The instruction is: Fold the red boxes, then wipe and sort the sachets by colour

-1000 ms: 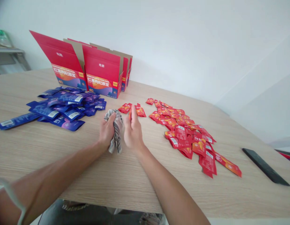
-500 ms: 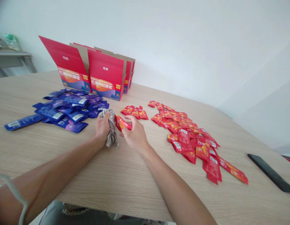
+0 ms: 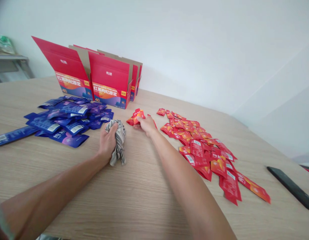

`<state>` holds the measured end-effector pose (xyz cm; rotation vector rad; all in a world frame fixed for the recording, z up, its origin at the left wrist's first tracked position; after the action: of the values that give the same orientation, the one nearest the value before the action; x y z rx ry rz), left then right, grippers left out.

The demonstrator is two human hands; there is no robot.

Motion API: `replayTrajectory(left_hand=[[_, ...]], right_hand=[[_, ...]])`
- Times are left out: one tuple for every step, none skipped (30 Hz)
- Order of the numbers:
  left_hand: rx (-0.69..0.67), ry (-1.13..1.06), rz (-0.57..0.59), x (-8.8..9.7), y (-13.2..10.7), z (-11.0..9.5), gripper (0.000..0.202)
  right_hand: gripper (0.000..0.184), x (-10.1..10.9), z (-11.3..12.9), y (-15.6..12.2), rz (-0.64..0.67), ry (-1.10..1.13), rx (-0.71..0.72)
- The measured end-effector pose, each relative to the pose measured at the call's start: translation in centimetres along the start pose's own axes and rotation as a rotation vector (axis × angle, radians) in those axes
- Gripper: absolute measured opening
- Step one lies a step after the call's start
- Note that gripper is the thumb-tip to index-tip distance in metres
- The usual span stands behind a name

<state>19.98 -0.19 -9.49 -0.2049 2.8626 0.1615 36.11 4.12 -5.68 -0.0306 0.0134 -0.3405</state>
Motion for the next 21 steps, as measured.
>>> replayTrajectory(left_hand=[[-0.009,-0.004,0.011,0.0,0.0,0.0,0.03],[-0.022,-0.004,0.016,0.0,-0.1,0.0,0.03],[-0.036,0.001,0.019,-0.1,-0.2,0.0,0.03],[-0.05,0.01,0.022,-0.2,-0.2,0.0,0.03],[-0.059,0.018,0.026,-0.3,-0.3,-0.1,0.03],[-0.064,0.026,0.036,-0.5,-0.4,-0.1,0.031],[-0.063,0.035,0.051,-0.6,-0.6,-0.1,0.031],[-0.061,0.046,0.069,-0.8,-0.7,-0.2,0.032],[-0.057,0.059,0.09,-0.9,-0.8,-0.2,0.032],[-0.054,0.076,0.114,-1.0,-1.0,-0.2,0.031],[-0.051,0.097,0.139,-1.0,-1.1,-0.2,0.031],[-0.048,0.117,0.162,-1.0,-1.2,-0.1,0.03],[-0.043,0.133,0.179,-1.0,-1.3,-0.1,0.029],[-0.039,0.146,0.195,-0.9,-1.4,0.0,0.028],[-0.039,0.157,0.204,-0.8,-1.4,0.0,0.027],[-0.041,0.167,0.206,-0.8,-1.4,0.0,0.027],[-0.043,0.178,0.205,-0.7,-1.4,0.1,0.026],[-0.045,0.19,0.202,-0.7,-1.4,0.1,0.026],[-0.047,0.201,0.198,-0.7,-1.4,0.0,0.026],[-0.046,0.213,0.193,-0.7,-1.3,0.0,0.026],[-0.043,0.222,0.188,-0.7,-1.3,0.0,0.026]], right_hand=[[0.024,0.0,-0.2,0.3,0.028,-0.041,-0.016],[0.026,0.2,-0.4,0.4,0.054,-0.106,-0.033],[0.027,0.6,-0.5,0.6,0.075,-0.184,-0.045],[0.027,1.2,-0.5,0.8,0.088,-0.261,-0.044],[0.026,1.9,-0.3,1.1,0.088,-0.345,-0.031],[0.024,2.8,-0.1,1.6,0.073,-0.431,-0.004],[0.022,3.8,0.3,2.3,0.04,-0.518,0.035],[0.02,4.8,0.7,3.2,-0.008,-0.602,0.081],[0.018,5.7,1.0,4.3,-0.069,-0.681,0.126],[0.015,6.7,1.4,5.5,-0.137,-0.752,0.164],[0.015,7.6,1.7,6.8,-0.201,-0.815,0.191],[0.02,8.5,1.8,8.2,-0.254,-0.87,0.205],[0.027,9.3,1.8,9.6,-0.291,-0.915,0.211],[0.035,10.1,1.7,11.0,-0.318,-0.949,0.213],[0.044,10.8,1.5,12.3,-0.332,-0.987,0.204],[0.054,11.5,1.1,13.6,-0.335,-1.035,0.178],[0.064,12.2,0.7,14.7,-0.314,-1.1,0.14],[0.072,12.7,0.1,15.8,-0.269,-1.177,0.096],[0.076,13.2,-0.5,16.7,-0.206,-1.252,0.054],[0.079,13.7,-1.1,17.4,-0.131,-1.317,0.02],[0.079,14.1,-1.7,18.0,-0.057,-1.361,0.002]])
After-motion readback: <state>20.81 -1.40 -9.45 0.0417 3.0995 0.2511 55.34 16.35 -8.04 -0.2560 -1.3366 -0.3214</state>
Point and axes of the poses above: each hand's wrist, its own y-axis towards the middle knuckle, its own x-axis out of the back of the hand, z = x × y, the point moved 1 cm from there along y, towards the middle knuckle, and after that the axes turned 8 degrees about y, right-handed, at the moved point
